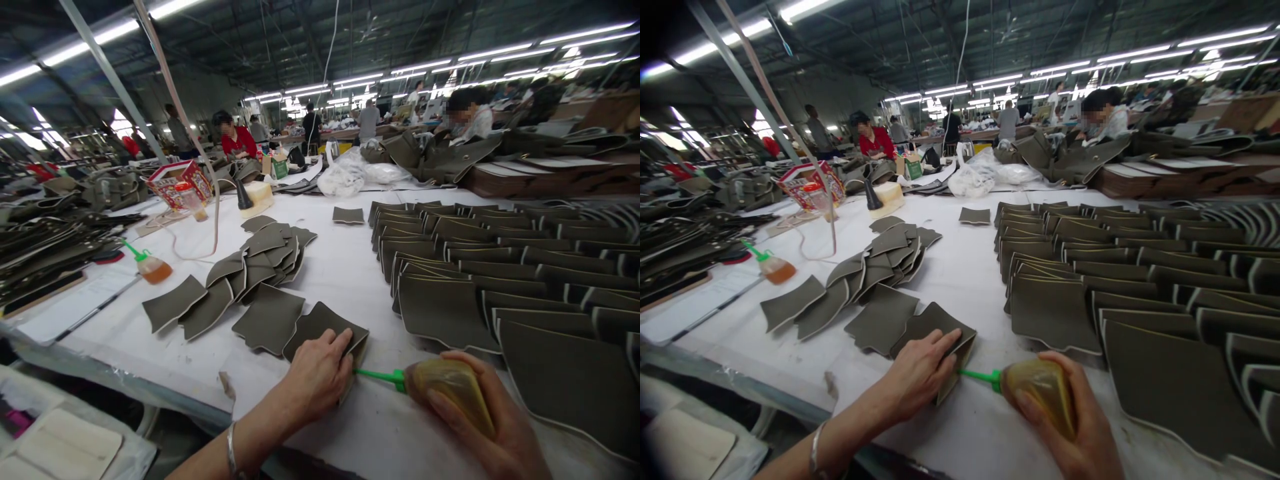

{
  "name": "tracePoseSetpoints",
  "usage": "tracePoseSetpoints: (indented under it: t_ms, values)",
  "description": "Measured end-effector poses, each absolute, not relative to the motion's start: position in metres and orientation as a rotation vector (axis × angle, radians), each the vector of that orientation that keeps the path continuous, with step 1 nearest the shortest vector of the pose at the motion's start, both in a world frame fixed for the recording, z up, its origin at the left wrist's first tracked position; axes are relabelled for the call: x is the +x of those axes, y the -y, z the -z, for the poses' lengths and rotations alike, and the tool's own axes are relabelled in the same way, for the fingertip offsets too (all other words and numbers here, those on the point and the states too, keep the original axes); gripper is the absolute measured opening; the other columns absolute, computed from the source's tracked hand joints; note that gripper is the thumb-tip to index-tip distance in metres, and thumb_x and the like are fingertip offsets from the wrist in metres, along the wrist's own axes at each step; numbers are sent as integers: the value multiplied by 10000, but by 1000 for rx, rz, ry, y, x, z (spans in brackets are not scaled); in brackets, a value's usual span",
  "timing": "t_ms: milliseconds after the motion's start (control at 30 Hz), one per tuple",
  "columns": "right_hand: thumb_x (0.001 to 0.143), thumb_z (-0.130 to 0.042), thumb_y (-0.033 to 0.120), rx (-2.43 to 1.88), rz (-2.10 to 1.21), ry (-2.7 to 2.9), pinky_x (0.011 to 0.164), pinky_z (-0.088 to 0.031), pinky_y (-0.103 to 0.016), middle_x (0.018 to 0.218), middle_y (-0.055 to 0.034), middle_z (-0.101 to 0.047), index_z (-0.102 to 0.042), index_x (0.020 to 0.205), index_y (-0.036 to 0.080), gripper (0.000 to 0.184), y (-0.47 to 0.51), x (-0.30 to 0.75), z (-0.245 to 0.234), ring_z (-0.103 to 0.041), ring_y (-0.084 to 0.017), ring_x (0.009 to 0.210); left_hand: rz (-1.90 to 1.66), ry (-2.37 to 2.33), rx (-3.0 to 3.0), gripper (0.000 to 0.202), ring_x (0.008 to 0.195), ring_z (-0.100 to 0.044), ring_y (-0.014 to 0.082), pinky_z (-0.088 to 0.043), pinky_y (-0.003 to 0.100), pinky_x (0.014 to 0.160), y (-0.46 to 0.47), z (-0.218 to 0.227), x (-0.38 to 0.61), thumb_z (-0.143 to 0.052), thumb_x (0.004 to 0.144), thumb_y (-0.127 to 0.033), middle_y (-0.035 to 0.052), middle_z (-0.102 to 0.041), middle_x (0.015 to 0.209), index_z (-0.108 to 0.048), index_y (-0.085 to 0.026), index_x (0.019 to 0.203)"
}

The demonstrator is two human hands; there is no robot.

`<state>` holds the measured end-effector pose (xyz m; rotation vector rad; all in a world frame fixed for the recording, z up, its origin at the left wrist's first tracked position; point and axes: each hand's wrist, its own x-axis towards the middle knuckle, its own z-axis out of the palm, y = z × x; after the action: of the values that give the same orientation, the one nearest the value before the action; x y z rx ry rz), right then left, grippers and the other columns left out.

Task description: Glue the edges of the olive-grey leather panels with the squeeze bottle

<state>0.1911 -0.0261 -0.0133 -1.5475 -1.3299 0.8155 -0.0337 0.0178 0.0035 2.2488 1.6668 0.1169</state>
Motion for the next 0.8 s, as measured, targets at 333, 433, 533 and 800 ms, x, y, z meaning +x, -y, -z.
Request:
tracePoseSetpoints:
  t_ms: [333,433,533,800]
  values:
    - [844,-594,599,-1508,-775,1409,802,-428,-285,1097,23,-559,-517,1157,291,446,24,197,16,-566,-209,927,-146,-1628,2240,432,884,-659,228,-490,321,814,-20,-4,-34,-320,971,-278,59,-632,1023,-505,-213,1355]
    - [820,-617,620,-1548,-793,1367,847,-421,-311,1119,21,-559,-511,1163,298,482,20,201,14,-567,-224,958,-153,-1640,2223,425,874,-660,229,-491,322,805,-21,-3,-35,-329,971,-292,55,-634,1028,-516,-232,1349]
    - [813,-624,624,-1557,-757,1377,845,-425,-317,1119,16,-564,-514,1157,294,489,19,201,12,-568,-230,967,-148,-1645,2218,425,863,-660,233,-493,328,793,-21,-3,-35,-331,972,-298,56,-634,1032,-519,-239,1348]
    - [820,-615,609,-1553,-746,1364,800,-428,-312,1083,8,-575,-524,1149,279,475,17,197,12,-571,-229,918,-155,-1644,2226,426,860,-659,231,-489,325,782,-21,-3,-35,-328,977,-296,57,-632,1032,-511,-242,1357]
